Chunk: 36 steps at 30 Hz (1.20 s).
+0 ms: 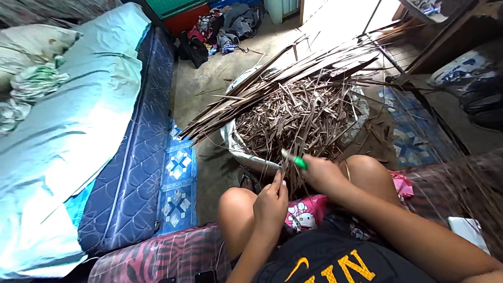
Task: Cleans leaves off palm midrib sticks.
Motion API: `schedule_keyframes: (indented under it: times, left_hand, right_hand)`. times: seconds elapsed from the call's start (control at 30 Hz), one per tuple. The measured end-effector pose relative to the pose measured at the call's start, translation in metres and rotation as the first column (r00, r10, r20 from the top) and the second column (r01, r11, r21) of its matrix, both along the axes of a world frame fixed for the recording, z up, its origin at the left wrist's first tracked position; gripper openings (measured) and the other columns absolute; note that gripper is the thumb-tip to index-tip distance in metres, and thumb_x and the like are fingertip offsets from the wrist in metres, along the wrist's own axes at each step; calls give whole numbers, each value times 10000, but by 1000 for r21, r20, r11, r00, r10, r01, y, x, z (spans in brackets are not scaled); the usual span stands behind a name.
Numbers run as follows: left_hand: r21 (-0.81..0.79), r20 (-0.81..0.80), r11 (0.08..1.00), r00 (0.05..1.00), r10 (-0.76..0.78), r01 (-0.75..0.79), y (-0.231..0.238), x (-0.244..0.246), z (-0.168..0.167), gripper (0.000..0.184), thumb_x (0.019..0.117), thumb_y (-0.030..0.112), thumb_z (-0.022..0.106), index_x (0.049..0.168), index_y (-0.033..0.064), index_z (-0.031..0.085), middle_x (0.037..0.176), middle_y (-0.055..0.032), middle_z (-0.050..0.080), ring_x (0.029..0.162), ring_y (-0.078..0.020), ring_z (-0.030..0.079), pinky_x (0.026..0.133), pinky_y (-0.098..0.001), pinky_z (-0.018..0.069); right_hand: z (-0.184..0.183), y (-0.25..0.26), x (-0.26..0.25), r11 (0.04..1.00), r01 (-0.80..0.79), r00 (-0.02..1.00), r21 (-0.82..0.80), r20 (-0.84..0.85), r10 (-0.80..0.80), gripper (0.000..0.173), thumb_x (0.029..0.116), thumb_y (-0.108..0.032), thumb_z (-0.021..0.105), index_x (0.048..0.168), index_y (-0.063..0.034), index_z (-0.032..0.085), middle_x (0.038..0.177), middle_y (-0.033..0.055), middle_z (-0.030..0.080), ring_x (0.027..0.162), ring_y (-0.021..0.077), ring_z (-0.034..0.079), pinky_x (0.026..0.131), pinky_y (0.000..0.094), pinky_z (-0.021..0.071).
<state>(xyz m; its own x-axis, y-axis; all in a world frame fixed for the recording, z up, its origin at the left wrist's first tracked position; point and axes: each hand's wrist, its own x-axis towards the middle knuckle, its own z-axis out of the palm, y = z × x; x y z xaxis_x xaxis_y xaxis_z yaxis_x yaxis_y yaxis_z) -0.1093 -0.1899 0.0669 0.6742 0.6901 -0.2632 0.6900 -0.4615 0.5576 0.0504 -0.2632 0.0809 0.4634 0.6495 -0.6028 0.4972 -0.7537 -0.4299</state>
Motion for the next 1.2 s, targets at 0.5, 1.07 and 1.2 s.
schedule_keyframes:
  times: [0.5, 1.07, 1.2]
  left_hand:
    - [-537, 273, 842, 936, 221, -43, 3, -2, -4, 323, 1086, 157, 454, 949, -4, 698, 581, 68, 532, 455, 0, 413, 458, -173, 355]
    - [-696, 298, 717, 893, 338, -39, 7, -7, 0, 356, 1095, 136, 406, 853, 21, 641, 560, 41, 578, 385, 25, 362, 379, -148, 294]
    - [-724, 291, 686, 933, 210, 71, -5, -2, 3, 434, 1064, 126, 477, 1456, -59, 475, 689, 9, 633, 438, -2, 431, 422, -171, 381]
  right_hand:
    - [-3, -13, -7, 991, -123, 989, 60, 91, 117, 287, 1050, -205, 520, 1200, 26, 599, 1064, 277, 691, 1035, 479, 684, 825, 643, 519]
    - [-21, -29, 20, 871, 322, 935, 371, -271, -230, 295, 1096, -288, 489, 1186, -30, 600, 858, 58, 555, 726, 153, 520, 694, 370, 445]
    - [-17, -7, 6, 804, 399, 878, 441, -436, -197, 210, 1085, -226, 499, 1132, -54, 610, 793, -12, 515, 646, 58, 479, 627, 255, 423]
